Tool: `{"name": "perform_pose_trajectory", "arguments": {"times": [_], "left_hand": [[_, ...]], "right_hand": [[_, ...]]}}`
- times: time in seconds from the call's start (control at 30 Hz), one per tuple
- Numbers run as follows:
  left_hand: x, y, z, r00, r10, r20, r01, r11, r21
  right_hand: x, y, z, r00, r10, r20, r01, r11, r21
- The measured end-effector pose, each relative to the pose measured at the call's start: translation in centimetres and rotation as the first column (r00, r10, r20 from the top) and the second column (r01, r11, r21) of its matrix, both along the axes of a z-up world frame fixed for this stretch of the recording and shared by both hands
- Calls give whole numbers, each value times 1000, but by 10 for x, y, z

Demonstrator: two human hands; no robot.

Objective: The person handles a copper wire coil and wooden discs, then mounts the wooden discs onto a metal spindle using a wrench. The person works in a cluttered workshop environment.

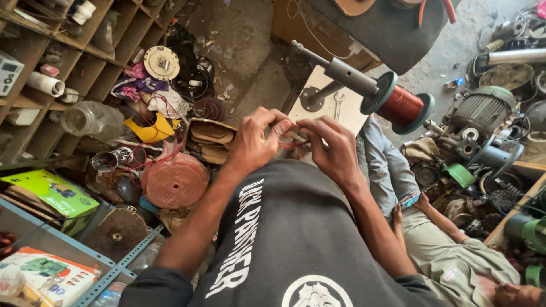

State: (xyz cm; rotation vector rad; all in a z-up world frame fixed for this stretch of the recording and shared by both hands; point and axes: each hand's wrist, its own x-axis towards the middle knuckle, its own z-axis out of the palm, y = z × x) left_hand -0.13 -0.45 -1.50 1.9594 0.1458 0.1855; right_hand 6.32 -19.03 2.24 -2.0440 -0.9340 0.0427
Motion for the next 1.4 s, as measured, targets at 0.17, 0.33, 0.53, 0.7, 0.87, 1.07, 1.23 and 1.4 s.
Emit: {"name": "perform_pose_trajectory", "arguments": {"times": [0.17,0.33,0.53,0.7,0.87,1.07,1.23,1.4], "left_hand": [[-9,11,5,991,-100,-86,69,950,-305],[-28,18,17,980,32,197,-17,997,-76],[-42,32,2,921,68,383,-241,872,426],[-49,50,-21,908,106,406,-313,814,489],[-50,68,-40,900,203,387,-388,777,495],[-56,89,-55,890,233,393,-385,845,371],[-51,96,-45,898,206,388,-322,909,263],[-42,100,-34,922,269,279,-305,948,93]], "right_hand": [[-5,1,3,997,54,-51,-54,998,13],[-3,14,-5,959,-41,-279,29,998,-48],[-12,41,-13,943,-60,-327,42,997,-63],[-12,77,-10,966,-27,-256,1,995,-102],[-16,117,-7,993,29,-111,-45,987,-152],[-24,140,-12,994,48,-103,-65,984,-166],[-7,145,-11,992,123,-6,-122,971,-205],[14,152,0,965,261,-28,-260,940,-219]]}}
